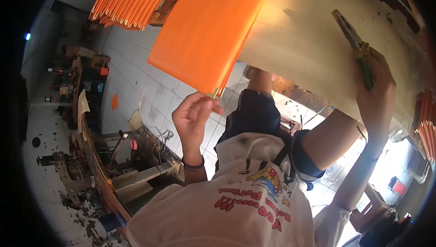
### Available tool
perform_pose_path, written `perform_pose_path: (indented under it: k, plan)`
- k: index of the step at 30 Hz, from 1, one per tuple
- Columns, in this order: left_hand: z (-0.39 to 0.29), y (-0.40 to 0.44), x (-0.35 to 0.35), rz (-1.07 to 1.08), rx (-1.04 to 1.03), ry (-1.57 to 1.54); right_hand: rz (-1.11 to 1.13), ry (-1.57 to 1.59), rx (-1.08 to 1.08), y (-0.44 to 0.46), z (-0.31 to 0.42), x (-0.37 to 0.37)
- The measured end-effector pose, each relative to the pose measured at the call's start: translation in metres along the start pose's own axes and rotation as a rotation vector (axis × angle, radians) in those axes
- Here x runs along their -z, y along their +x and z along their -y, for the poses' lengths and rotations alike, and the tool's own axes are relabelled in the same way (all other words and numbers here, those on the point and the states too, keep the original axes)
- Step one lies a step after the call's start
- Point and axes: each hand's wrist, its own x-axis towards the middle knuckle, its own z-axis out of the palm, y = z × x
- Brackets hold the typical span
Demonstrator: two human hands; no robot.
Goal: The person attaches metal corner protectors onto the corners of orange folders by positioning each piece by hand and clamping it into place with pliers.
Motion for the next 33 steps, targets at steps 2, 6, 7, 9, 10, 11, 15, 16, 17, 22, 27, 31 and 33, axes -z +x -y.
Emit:
perform_pose_path:
  k: [2, 6, 7, 9, 10, 11, 15, 16, 17, 22, 27, 31, 33]
  plan:
    - [0.006, 0.011, 0.011, -0.057, -0.305, 0.418, 0.006, 0.08, 0.01, 0.007, -0.005, -0.003]
    - [0.002, 0.04, 0.016, -0.156, -0.828, 0.839, -0.004, 0.033, -0.022, 0.005, -0.007, -0.003]
    - [-0.002, 0.052, 0.014, -0.142, -0.923, 0.825, -0.03, 0.02, -0.015, 0.004, -0.006, -0.005]
    - [-0.015, 0.07, 0.01, -0.091, -1.082, 0.845, -0.081, -0.016, -0.006, 0.0, -0.006, -0.005]
    - [-0.02, 0.077, 0.008, -0.072, -1.106, 0.814, -0.085, -0.014, 0.003, -0.001, -0.007, -0.005]
    - [-0.024, 0.084, 0.007, -0.05, -1.129, 0.784, -0.089, -0.013, 0.009, -0.001, -0.008, -0.005]
    - [-0.031, 0.1, -0.009, 0.0, -1.258, 0.713, -0.114, 0.023, -0.006, -0.002, -0.011, -0.008]
    - [-0.032, 0.101, -0.011, 0.014, -1.289, 0.709, -0.125, 0.028, -0.004, -0.002, -0.009, -0.009]
    - [-0.032, 0.103, -0.014, 0.02, -1.309, 0.707, -0.134, 0.032, -0.004, -0.002, -0.006, -0.009]
    - [-0.037, 0.109, -0.03, -0.014, -1.384, 0.675, -0.146, 0.018, 0.013, -0.005, -0.006, -0.007]
    - [-0.051, 0.12, -0.039, 0.021, -1.483, 0.739, -0.172, 0.0, 0.029, -0.005, -0.007, -0.007]
    - [-0.064, 0.117, -0.047, 0.044, -1.471, 0.752, -0.186, -0.008, 0.041, -0.006, 0.001, -0.005]
    - [-0.069, 0.117, -0.049, 0.055, -1.445, 0.74, -0.192, -0.011, 0.056, -0.006, -0.001, -0.004]
